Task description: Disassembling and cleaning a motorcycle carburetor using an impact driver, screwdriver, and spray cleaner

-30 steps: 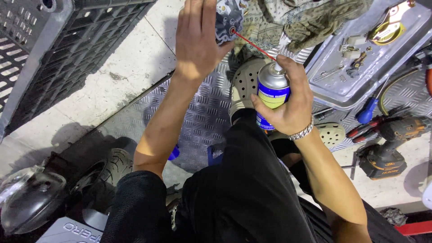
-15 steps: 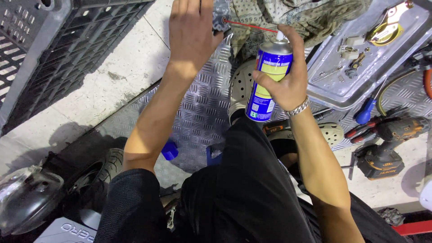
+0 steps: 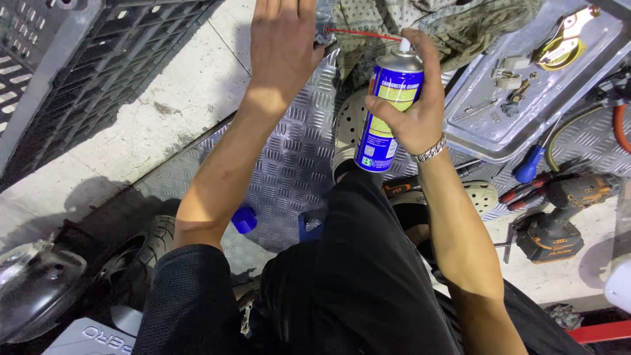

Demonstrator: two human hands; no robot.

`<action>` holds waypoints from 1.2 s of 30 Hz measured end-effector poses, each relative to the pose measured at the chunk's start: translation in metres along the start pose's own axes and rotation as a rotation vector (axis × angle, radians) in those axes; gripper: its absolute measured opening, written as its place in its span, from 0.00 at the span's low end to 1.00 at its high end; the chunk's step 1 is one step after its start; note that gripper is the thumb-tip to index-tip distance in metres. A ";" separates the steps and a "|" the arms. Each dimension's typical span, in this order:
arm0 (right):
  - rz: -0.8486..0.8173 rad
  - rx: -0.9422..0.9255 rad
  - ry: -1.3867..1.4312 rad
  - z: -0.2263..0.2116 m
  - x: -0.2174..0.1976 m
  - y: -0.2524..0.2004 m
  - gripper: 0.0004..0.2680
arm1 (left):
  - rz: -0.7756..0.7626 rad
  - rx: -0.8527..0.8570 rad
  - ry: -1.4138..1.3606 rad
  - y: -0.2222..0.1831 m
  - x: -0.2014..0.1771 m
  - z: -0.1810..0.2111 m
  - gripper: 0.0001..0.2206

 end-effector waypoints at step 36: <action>-0.021 0.029 0.069 -0.004 0.005 0.002 0.34 | 0.048 -0.015 -0.076 -0.004 0.002 -0.005 0.33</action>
Point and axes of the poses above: each hand's wrist, its own y-axis towards the middle knuckle, its own x-axis out of the palm, z = x × y, the point moved 5 cm from there along y, towards the middle knuckle, and after that the axes turned 5 degrees about y, right-handed, at the moved point
